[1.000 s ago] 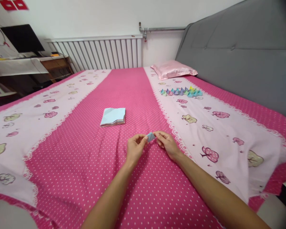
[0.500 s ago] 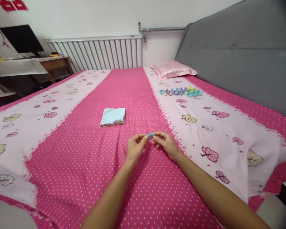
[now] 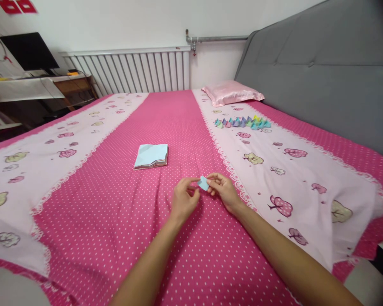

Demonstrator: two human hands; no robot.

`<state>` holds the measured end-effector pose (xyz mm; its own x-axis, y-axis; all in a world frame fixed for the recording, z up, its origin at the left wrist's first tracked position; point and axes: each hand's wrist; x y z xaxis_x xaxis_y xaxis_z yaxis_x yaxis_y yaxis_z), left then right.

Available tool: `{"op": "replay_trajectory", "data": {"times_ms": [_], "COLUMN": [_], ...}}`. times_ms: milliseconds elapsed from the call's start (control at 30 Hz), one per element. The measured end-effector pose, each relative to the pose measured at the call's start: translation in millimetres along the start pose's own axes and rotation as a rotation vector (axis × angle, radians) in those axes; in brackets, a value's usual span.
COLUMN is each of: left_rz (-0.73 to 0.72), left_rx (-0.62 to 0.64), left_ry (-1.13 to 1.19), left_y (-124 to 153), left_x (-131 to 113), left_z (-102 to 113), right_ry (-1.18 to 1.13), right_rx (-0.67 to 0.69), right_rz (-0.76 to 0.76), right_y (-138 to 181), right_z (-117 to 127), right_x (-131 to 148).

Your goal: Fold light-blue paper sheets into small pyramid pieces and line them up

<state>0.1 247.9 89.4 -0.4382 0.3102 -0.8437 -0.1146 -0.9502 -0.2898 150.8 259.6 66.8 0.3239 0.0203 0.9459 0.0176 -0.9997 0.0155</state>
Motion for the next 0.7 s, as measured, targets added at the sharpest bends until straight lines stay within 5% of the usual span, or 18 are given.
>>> {"op": "replay_trajectory", "data": {"times_ms": [167,367,700], "left_rz": [-0.163,-0.048,0.118], "left_rx": [0.024,-0.029,-0.020], "left_ry": [-0.237,-0.174,-0.098], "left_y": [3.4,2.4,-1.0], "left_x": [3.4,2.0,10.0], "left_z": [-2.6,-0.7,-0.6], "right_ry": [-0.030,0.047,0.557], "right_rx": [-0.011,0.042,0.036], "right_rz": [-0.052,-0.071,0.383], "right_y": [-0.1,1.7,0.3], "right_z": [0.4,-0.4,2.6], "right_x": [1.1,2.2,-2.4]}}
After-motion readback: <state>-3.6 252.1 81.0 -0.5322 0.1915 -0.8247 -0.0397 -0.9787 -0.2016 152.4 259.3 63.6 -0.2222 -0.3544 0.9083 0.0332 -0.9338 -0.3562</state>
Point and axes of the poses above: each hand's wrist, its own y-axis away from the middle knuckle, its own z-axis out of the back of the hand, x = y × z, and after that the axes turned 4 degrees about -y, right-handed
